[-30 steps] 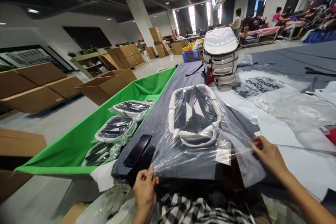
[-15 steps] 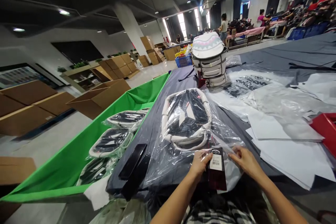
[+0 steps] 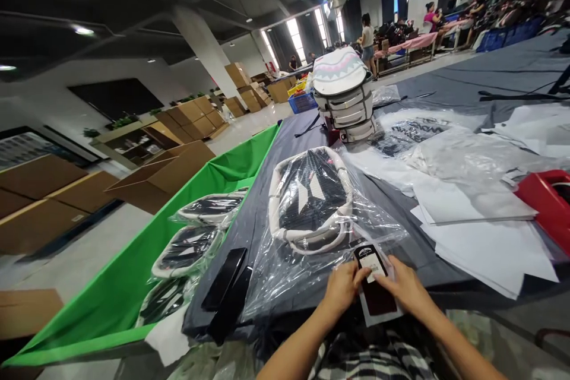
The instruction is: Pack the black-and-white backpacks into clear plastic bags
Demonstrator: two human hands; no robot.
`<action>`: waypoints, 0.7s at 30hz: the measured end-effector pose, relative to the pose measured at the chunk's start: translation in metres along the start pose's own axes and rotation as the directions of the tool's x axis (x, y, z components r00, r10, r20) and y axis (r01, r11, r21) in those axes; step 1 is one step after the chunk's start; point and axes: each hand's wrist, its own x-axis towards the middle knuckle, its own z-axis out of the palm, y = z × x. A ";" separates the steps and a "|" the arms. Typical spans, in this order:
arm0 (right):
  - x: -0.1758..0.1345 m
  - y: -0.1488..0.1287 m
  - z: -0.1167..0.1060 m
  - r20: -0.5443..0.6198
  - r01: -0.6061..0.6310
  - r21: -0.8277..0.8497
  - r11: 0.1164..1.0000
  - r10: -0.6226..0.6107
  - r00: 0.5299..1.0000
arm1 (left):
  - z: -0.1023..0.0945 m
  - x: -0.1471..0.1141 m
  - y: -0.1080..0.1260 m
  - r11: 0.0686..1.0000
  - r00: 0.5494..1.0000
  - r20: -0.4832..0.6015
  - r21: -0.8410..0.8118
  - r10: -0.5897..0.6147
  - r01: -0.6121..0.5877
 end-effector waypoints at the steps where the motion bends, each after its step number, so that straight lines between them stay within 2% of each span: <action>1: -0.003 0.002 0.003 -0.036 0.010 -0.073 0.997 -0.013 0.999 | -0.003 -0.002 0.004 0.998 1.000 0.017 0.053 0.015 -0.016; 3: -0.010 0.004 0.008 -0.113 0.016 -0.205 0.979 -0.039 0.993 | -0.012 -0.004 0.019 0.974 0.990 0.070 0.182 0.122 -0.133; 4: -0.014 0.004 0.009 -0.150 0.021 -0.268 0.963 -0.063 0.987 | -0.017 -0.002 0.030 0.935 0.965 0.133 0.251 0.224 -0.252; 5: -0.018 0.004 0.009 -0.186 0.035 -0.330 0.943 -0.101 0.977 | -0.021 0.002 0.041 0.862 0.911 0.231 0.309 0.343 -0.403; 6: -0.023 0.004 0.010 -0.218 0.056 -0.390 0.919 -0.151 0.964 | -0.023 0.009 0.053 0.754 0.818 0.358 0.338 0.450 -0.563; 7: -0.027 0.004 0.011 -0.241 0.080 -0.445 0.892 -0.206 0.948 | -0.024 0.018 0.064 0.621 0.693 0.500 0.337 0.519 -0.708; 8: -0.033 0.004 0.013 -0.251 0.106 -0.489 0.866 -0.256 0.934 | -0.023 0.028 0.074 0.492 0.561 0.628 0.306 0.539 -0.815; 9: -0.038 0.005 0.015 -0.250 0.131 -0.518 0.845 -0.296 0.922 | -0.021 0.039 0.082 0.382 0.443 0.728 0.264 0.523 -0.886; 10: -0.044 0.005 0.018 -0.242 0.157 -0.528 0.834 -0.326 0.914 | -0.018 0.050 0.087 0.297 0.351 0.799 0.226 0.489 -0.928; 11: -0.051 0.005 0.020 -0.226 0.188 -0.518 0.835 -0.345 0.911 | -0.016 0.059 0.090 0.239 0.288 0.843 0.196 0.454 -0.951; 14: -0.068 -0.001 0.016 -0.071 0.316 -0.362 0.877 -0.364 0.929 | -0.016 0.071 0.085 0.110 0.191 0.896 0.160 0.402 -0.981; 16: -0.069 -0.011 0.001 0.054 0.374 -0.243 0.895 -0.373 0.926 | -0.023 0.070 0.080 -0.052 0.119 0.927 0.147 0.356 -0.988; 18: -0.057 -0.023 -0.021 0.086 0.441 -0.230 0.867 -0.434 0.897 | -0.032 0.065 0.079 -0.186 0.061 0.952 0.122 0.300 -0.975; 19: -0.047 -0.029 -0.032 0.042 0.490 -0.284 0.824 -0.500 0.865 | -0.035 0.064 0.081 -0.225 0.045 0.959 0.112 0.280 -0.968; 20: -0.033 -0.034 -0.041 -0.030 0.537 -0.380 0.753 -0.591 0.806 | -0.037 0.063 0.085 -0.242 0.043 0.961 0.112 0.274 -0.964; 21: -0.018 -0.040 -0.048 -0.100 0.557 -0.504 0.660 -0.685 0.721 | -0.038 0.062 0.090 -0.267 0.047 0.961 0.122 0.272 -0.956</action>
